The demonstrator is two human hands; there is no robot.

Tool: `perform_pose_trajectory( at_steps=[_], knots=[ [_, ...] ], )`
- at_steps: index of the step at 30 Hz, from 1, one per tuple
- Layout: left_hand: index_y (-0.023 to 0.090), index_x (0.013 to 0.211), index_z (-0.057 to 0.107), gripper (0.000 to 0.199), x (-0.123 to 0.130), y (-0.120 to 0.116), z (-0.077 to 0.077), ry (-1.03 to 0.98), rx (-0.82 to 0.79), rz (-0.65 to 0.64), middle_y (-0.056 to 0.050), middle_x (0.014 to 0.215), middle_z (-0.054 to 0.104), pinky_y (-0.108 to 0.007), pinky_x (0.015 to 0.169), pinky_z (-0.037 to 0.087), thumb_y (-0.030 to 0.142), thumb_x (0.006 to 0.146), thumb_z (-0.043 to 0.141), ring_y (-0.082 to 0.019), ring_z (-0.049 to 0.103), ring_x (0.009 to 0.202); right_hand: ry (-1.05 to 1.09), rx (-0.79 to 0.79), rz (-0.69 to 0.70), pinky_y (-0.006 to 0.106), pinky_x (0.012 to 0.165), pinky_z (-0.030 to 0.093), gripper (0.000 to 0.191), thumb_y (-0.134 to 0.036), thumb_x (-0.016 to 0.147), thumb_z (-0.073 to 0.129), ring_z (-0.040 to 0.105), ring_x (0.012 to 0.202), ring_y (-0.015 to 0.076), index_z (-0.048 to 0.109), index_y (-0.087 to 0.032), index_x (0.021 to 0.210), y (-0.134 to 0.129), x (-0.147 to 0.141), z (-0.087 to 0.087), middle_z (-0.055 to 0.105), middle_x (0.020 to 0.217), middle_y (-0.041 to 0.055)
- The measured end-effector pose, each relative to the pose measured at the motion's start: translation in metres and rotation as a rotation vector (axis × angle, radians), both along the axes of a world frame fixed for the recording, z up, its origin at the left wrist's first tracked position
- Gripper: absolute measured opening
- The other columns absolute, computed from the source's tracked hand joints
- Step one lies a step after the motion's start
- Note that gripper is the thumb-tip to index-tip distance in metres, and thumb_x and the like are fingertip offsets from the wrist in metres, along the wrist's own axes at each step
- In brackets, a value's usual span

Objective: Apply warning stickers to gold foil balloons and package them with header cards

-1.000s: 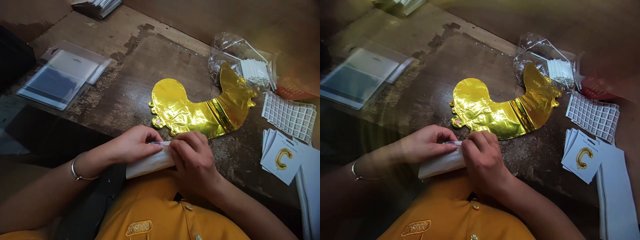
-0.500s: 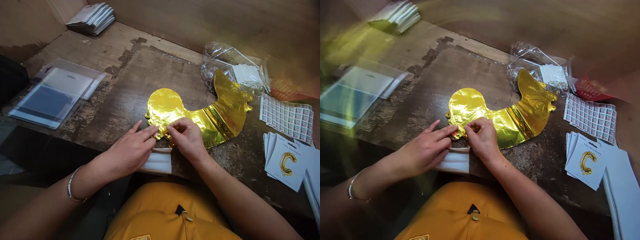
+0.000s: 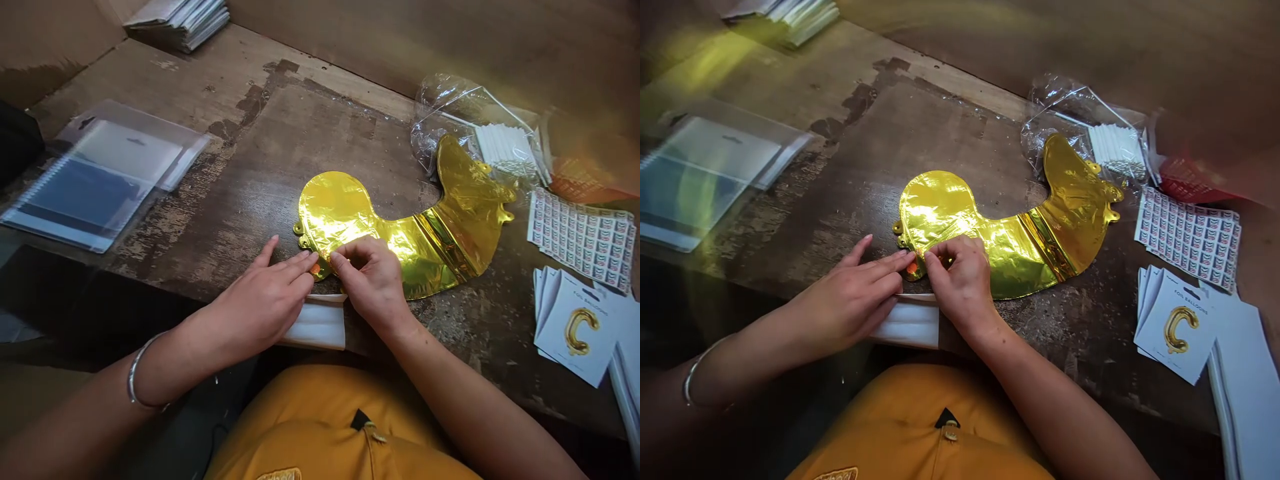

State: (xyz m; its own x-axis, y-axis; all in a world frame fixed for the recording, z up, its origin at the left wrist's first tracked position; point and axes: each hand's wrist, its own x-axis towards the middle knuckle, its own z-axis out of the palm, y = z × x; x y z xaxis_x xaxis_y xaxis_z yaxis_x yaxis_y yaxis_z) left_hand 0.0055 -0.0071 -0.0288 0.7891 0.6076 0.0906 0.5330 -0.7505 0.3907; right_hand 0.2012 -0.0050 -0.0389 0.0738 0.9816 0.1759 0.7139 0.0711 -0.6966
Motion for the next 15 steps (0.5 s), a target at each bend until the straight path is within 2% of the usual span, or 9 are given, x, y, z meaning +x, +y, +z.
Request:
perform_pose_trajectory(
  at_steps=[9,15],
  knots=[
    [0.011,0.105,0.06,0.026,0.0016,-0.0001,-0.0006,-0.033,-0.001,-0.007,-0.021,0.14,0.052,-0.067,0.113,0.014,0.008,0.086,0.042,-0.029,0.049,0.132,-0.069,0.032,0.009,0.038,0.073,0.045,0.013,-0.025,0.079,0.063,0.057,0.075,0.0203,0.065,-0.021,0.068,0.0003,0.0011,-0.0044,0.066,0.071,0.0034],
    [0.012,0.109,0.06,0.029,0.0017,-0.0002,-0.0031,-0.043,-0.001,-0.001,-0.02,0.138,0.055,-0.068,0.113,0.009,0.009,0.086,0.044,-0.03,0.051,0.13,-0.187,0.025,0.012,0.038,0.073,0.043,0.014,-0.026,0.078,0.065,0.053,0.074,0.021,0.062,-0.021,0.065,-0.0009,-0.0015,-0.0066,0.062,0.07,0.0033]
  ],
)
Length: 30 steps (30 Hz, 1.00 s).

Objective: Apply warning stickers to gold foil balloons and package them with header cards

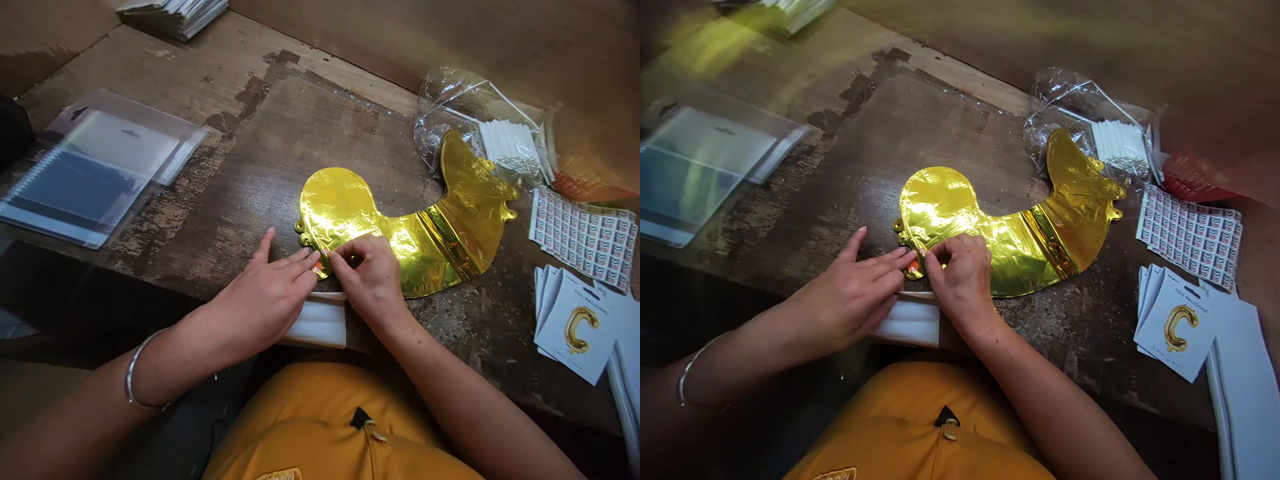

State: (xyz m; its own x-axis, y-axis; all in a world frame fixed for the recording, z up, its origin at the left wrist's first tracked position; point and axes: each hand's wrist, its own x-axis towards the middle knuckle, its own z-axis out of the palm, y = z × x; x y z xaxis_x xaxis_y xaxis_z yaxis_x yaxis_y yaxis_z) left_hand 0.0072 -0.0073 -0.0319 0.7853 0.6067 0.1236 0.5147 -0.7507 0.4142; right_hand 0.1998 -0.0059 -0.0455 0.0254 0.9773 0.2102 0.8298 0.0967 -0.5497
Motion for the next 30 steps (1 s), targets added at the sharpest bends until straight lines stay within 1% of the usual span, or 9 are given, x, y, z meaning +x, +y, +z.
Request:
perform_pose_trajectory(
  at_steps=[3,5,8,11,13,14,20,24,30],
  knots=[
    [0.013,0.112,0.059,0.03,0.001,0.0,-0.001,0.011,0.009,0.008,-0.02,0.138,0.055,-0.07,0.113,0.007,0.009,0.086,0.044,-0.03,0.052,0.13,-0.111,0.012,-0.023,0.041,0.073,0.043,0.009,-0.029,0.08,0.064,0.052,0.078,0.0233,0.062,-0.02,0.079,0.0,-0.001,0.0,0.062,0.08,0.0067],
    [0.013,0.112,0.058,0.03,0.001,-0.001,-0.001,0.024,0.014,0.01,-0.019,0.138,0.055,-0.07,0.112,0.007,0.009,0.086,0.043,-0.03,0.052,0.129,-0.209,0.059,-0.044,0.042,0.073,0.045,0.016,-0.027,0.081,0.062,0.053,0.084,0.0258,0.061,-0.018,0.094,0.001,0.002,0.002,0.061,0.093,0.0116],
    [0.012,0.113,0.058,0.03,0.001,-0.001,0.0,0.026,0.016,0.01,-0.018,0.138,0.055,-0.07,0.112,0.007,0.009,0.087,0.043,-0.03,0.053,0.128,-0.35,0.192,-0.009,0.042,0.074,0.047,0.014,-0.014,0.082,0.056,0.054,0.088,0.0271,0.064,-0.017,0.093,0.002,0.011,0.01,0.063,0.1,0.0147],
    [0.013,0.115,0.058,0.031,0.0,0.0,0.002,0.028,0.02,0.005,-0.017,0.138,0.056,-0.07,0.112,0.007,0.01,0.088,0.043,-0.03,0.052,0.129,-0.397,0.26,0.313,0.04,0.08,0.049,0.02,-0.009,0.087,0.051,0.056,0.091,0.0254,0.068,-0.015,0.096,-0.003,0.019,0.017,0.069,0.105,0.0128],
    [0.012,0.115,0.057,0.031,-0.001,0.002,0.003,0.032,0.024,-0.002,-0.017,0.138,0.056,-0.068,0.113,0.009,0.011,0.088,0.043,-0.028,0.053,0.128,-0.38,0.206,0.529,0.037,0.083,0.051,0.022,-0.014,0.091,0.052,0.058,0.093,0.023,0.068,-0.013,0.107,-0.008,0.02,0.018,0.07,0.114,0.0108],
    [0.012,0.114,0.057,0.03,-0.001,0.002,0.003,0.034,0.026,-0.006,-0.017,0.138,0.056,-0.067,0.114,0.01,0.011,0.088,0.043,-0.028,0.053,0.128,-0.373,0.183,0.577,0.035,0.083,0.052,0.024,-0.016,0.092,0.053,0.058,0.091,0.0219,0.067,-0.011,0.11,-0.01,0.02,0.016,0.07,0.117,0.01],
    [0.016,0.108,0.057,0.025,-0.006,0.001,0.008,0.062,0.005,0.015,-0.014,0.14,0.055,-0.065,0.113,0.017,0.01,0.089,0.041,-0.024,0.052,0.129,-0.541,0.265,0.6,0.035,0.075,0.053,0.027,-0.014,0.095,0.047,0.061,0.084,0.0218,0.067,-0.005,0.111,-0.01,0.018,0.006,0.07,0.116,0.0154],
    [0.017,0.096,0.058,0.019,-0.012,-0.001,0.012,0.082,0.023,0.043,-0.015,0.141,0.053,-0.062,0.112,0.024,0.012,0.09,0.04,-0.024,0.051,0.13,-0.605,0.273,0.577,0.034,0.069,0.049,0.023,-0.009,0.092,0.047,0.059,0.076,0.0216,0.069,-0.007,0.098,-0.007,0.017,0.008,0.072,0.099,0.0149],
    [0.018,0.095,0.057,0.018,-0.012,-0.003,0.013,0.106,0.024,0.028,-0.013,0.142,0.052,-0.06,0.111,0.029,0.013,0.092,0.039,-0.025,0.052,0.129,-0.411,0.129,0.522,0.031,0.073,0.044,0.02,-0.015,0.093,0.05,0.058,0.078,0.0197,0.069,-0.015,0.086,-0.002,0.021,0.009,0.072,0.087,0.0081]
  ],
)
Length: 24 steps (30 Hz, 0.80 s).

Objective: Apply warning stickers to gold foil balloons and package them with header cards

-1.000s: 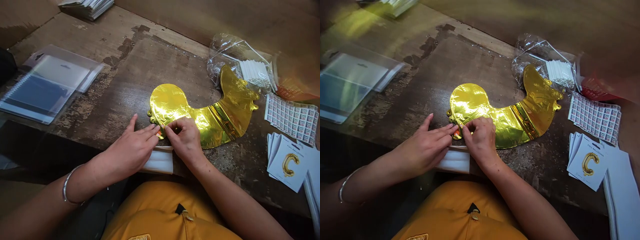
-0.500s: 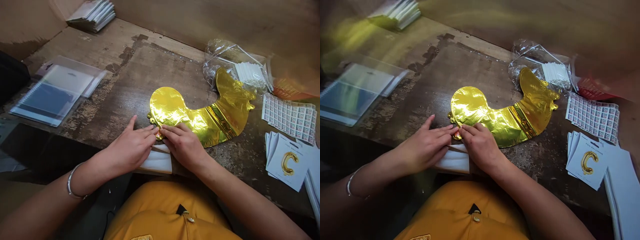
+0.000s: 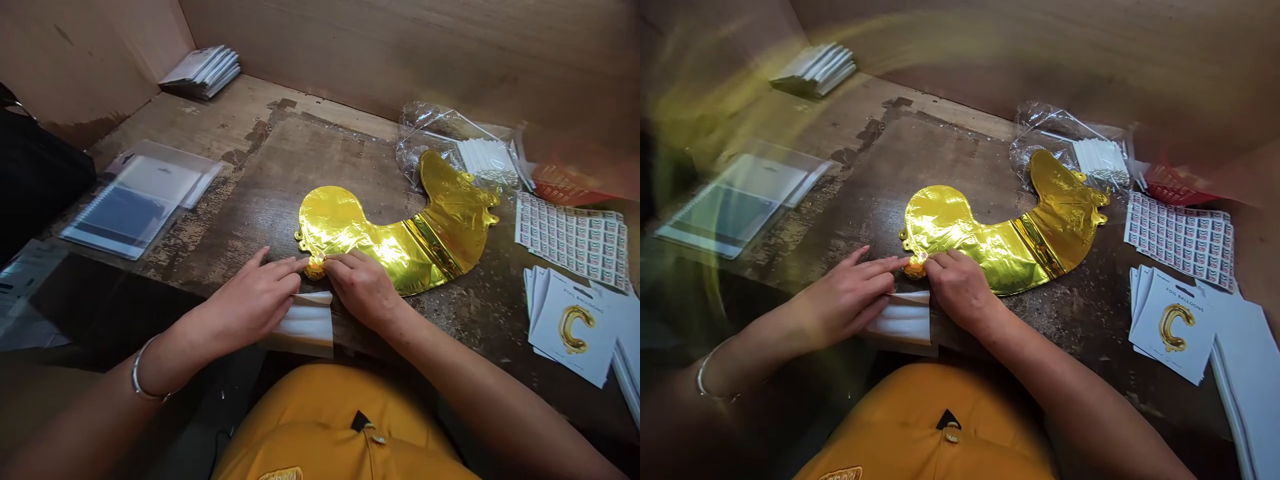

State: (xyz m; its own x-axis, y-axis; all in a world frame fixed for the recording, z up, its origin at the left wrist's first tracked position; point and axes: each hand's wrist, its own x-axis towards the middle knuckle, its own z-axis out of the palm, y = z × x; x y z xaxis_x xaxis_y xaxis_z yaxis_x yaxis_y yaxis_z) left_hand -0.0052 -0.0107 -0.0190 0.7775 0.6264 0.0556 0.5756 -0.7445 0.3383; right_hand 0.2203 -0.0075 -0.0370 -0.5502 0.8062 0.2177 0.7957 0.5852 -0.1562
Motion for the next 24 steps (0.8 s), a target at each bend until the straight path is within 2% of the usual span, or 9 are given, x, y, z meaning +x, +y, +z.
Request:
perform_pose_trajectory(
  at_steps=[5,9,12,15,19,22,24],
  knots=[
    [0.016,0.092,0.057,0.017,0.001,-0.002,0.003,0.03,0.063,0.024,-0.02,0.148,0.042,-0.059,0.111,0.03,0.012,0.091,0.04,-0.029,0.038,0.139,0.388,-0.298,-0.233,0.026,0.067,0.04,0.009,-0.021,0.084,0.064,0.057,0.07,0.0143,0.068,-0.018,0.077,0.008,0.002,0.002,0.067,0.074,0.0018],
    [0.015,0.089,0.058,0.014,0.007,0.002,0.012,0.013,0.104,0.038,-0.02,0.146,0.042,-0.057,0.115,0.026,0.011,0.088,0.045,-0.03,0.034,0.141,0.615,-0.505,-0.312,0.024,0.059,0.035,0.025,-0.033,0.084,0.059,0.045,0.059,0.0108,0.061,-0.017,0.064,0.022,0.006,0.005,0.054,0.06,-0.0025],
    [0.015,0.09,0.06,0.014,0.017,0.009,0.016,-0.012,0.076,-0.064,-0.017,0.139,0.05,-0.053,0.117,0.024,0.011,0.087,0.048,-0.027,0.042,0.136,0.681,-0.622,-0.343,0.024,0.053,0.029,0.034,-0.042,0.083,0.054,0.037,0.055,0.0095,0.056,-0.017,0.059,0.033,0.009,0.009,0.044,0.055,-0.0043],
    [0.015,0.091,0.062,0.015,0.025,0.015,0.017,-0.015,0.067,-0.155,-0.017,0.138,0.052,-0.051,0.117,0.027,0.011,0.088,0.048,-0.027,0.045,0.134,0.673,-0.745,-0.36,0.025,0.05,0.026,0.035,-0.046,0.078,0.054,0.033,0.052,0.0089,0.055,-0.017,0.058,0.04,0.01,0.013,0.039,0.053,-0.0055],
    [0.014,0.09,0.063,0.014,0.027,0.016,0.014,-0.005,0.114,-0.129,-0.018,0.146,0.043,-0.053,0.115,0.029,0.012,0.088,0.049,-0.031,0.039,0.137,0.688,-0.764,-0.348,0.025,0.051,0.026,0.029,-0.042,0.072,0.056,0.033,0.052,0.0088,0.052,-0.019,0.057,0.043,0.008,0.013,0.039,0.053,-0.0058],
    [0.016,0.09,0.062,0.015,0.025,0.017,0.008,0.025,0.065,-0.173,-0.015,0.142,0.05,-0.052,0.116,0.028,0.012,0.088,0.048,-0.027,0.044,0.135,0.783,-0.725,-0.38,0.024,0.05,0.026,0.029,-0.042,0.072,0.057,0.032,0.052,0.0085,0.047,-0.02,0.056,0.043,0.006,0.011,0.037,0.053,-0.0065],
    [0.017,0.091,0.062,0.015,0.026,0.019,0.004,0.027,0.043,-0.188,-0.012,0.135,0.056,-0.048,0.115,0.032,0.013,0.089,0.047,-0.024,0.048,0.13,0.897,-0.66,-0.468,0.025,0.051,0.029,0.03,-0.044,0.074,0.055,0.034,0.052,0.0091,0.044,-0.021,0.059,0.041,0.007,0.011,0.039,0.055,-0.0058]
  ],
)
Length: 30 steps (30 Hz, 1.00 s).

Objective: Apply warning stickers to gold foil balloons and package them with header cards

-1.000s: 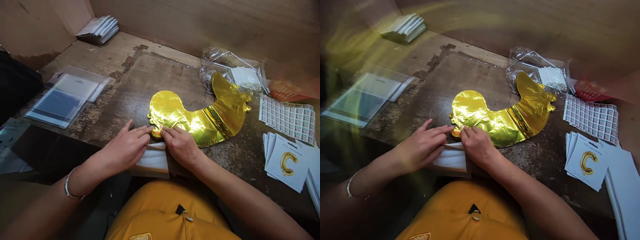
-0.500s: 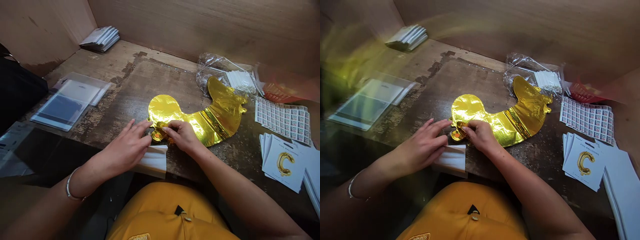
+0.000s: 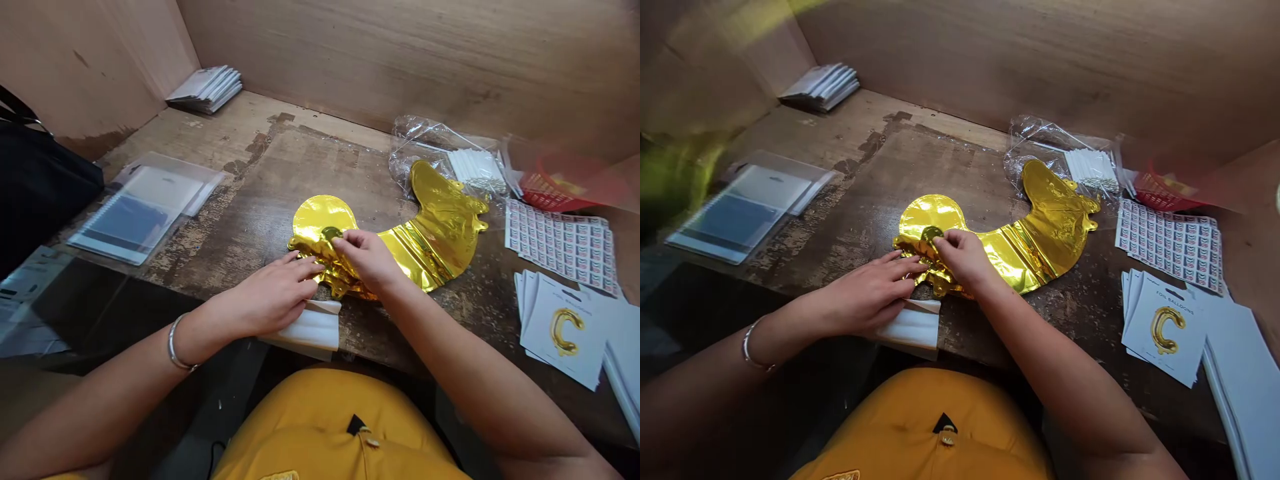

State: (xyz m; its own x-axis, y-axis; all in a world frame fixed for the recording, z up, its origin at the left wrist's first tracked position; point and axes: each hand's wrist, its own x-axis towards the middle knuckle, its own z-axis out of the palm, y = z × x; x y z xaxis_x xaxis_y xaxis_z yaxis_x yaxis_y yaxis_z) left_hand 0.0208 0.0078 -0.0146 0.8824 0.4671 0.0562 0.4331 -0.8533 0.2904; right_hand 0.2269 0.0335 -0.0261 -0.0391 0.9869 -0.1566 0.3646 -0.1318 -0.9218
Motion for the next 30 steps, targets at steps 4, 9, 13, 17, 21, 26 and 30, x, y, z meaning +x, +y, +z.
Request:
perform_pose_trajectory(
  at_steps=[4,9,13,17,21,26,30],
  knots=[
    [0.017,0.085,0.063,0.014,0.003,0.002,-0.001,-0.002,-0.001,0.012,-0.011,0.114,0.064,-0.045,0.107,0.041,0.013,0.087,0.049,-0.024,0.058,0.112,-0.194,0.21,-0.112,0.032,0.068,0.045,0.025,-0.042,0.077,0.059,0.054,0.073,0.0178,0.057,-0.018,0.086,-0.016,-0.001,0.004,0.06,0.082,0.0052],
    [0.017,0.083,0.064,0.016,0.004,0.002,0.002,0.014,0.018,0.017,-0.009,0.093,0.065,-0.047,0.108,0.039,0.015,0.086,0.048,-0.023,0.061,0.098,-0.762,0.428,0.247,0.04,0.087,0.045,0.015,-0.016,0.076,0.059,0.054,0.097,0.0275,0.064,-0.015,0.09,-0.047,-0.01,0.007,0.066,0.102,0.015],
    [0.018,0.085,0.062,0.016,0.003,0.0,0.001,-0.017,-0.012,0.017,-0.012,0.113,0.065,-0.051,0.111,0.035,0.013,0.086,0.047,-0.026,0.059,0.112,-0.637,0.299,0.181,0.031,0.072,0.044,0.018,-0.011,0.081,0.05,0.056,0.075,0.0184,0.064,-0.018,0.072,-0.042,0.0,0.016,0.067,0.078,0.0057],
    [0.02,0.088,0.061,0.018,0.0,0.002,-0.007,-0.042,-0.056,0.03,-0.011,0.132,0.058,-0.056,0.113,0.03,0.013,0.088,0.044,-0.028,0.052,0.127,-0.339,0.186,-0.111,0.024,0.059,0.041,0.012,-0.026,0.079,0.062,0.053,0.061,0.0119,0.065,-0.017,0.073,0.002,0.067,0.03,0.064,0.069,-0.0006],
    [0.021,0.085,0.059,0.017,-0.003,0.002,-0.011,-0.026,-0.079,0.025,-0.009,0.134,0.058,-0.056,0.114,0.027,0.016,0.089,0.043,-0.028,0.048,0.132,-0.571,0.181,-0.624,0.026,0.058,0.039,0.011,-0.022,0.074,0.061,0.049,0.059,0.0119,0.061,-0.014,0.067,0.041,0.167,0.034,0.06,0.064,0.0003],
    [0.021,0.085,0.058,0.019,-0.002,0.003,-0.013,-0.016,-0.076,0.024,-0.01,0.134,0.057,-0.055,0.115,0.023,0.014,0.09,0.041,-0.025,0.049,0.131,-0.759,0.138,-0.785,0.035,0.069,0.04,0.007,-0.016,0.071,0.061,0.055,0.07,0.0206,0.061,-0.013,0.064,0.053,0.231,0.021,0.064,0.071,0.0101],
    [0.021,0.086,0.059,0.018,-0.001,0.005,-0.012,-0.022,-0.104,0.031,-0.01,0.134,0.058,-0.057,0.113,0.025,0.014,0.089,0.042,-0.025,0.052,0.127,-0.929,0.252,-0.808,0.043,0.089,0.038,0.026,-0.016,0.076,0.06,0.053,0.105,0.03,0.066,-0.01,0.1,0.044,0.206,0.032,0.062,0.111,0.0211]
  ],
)
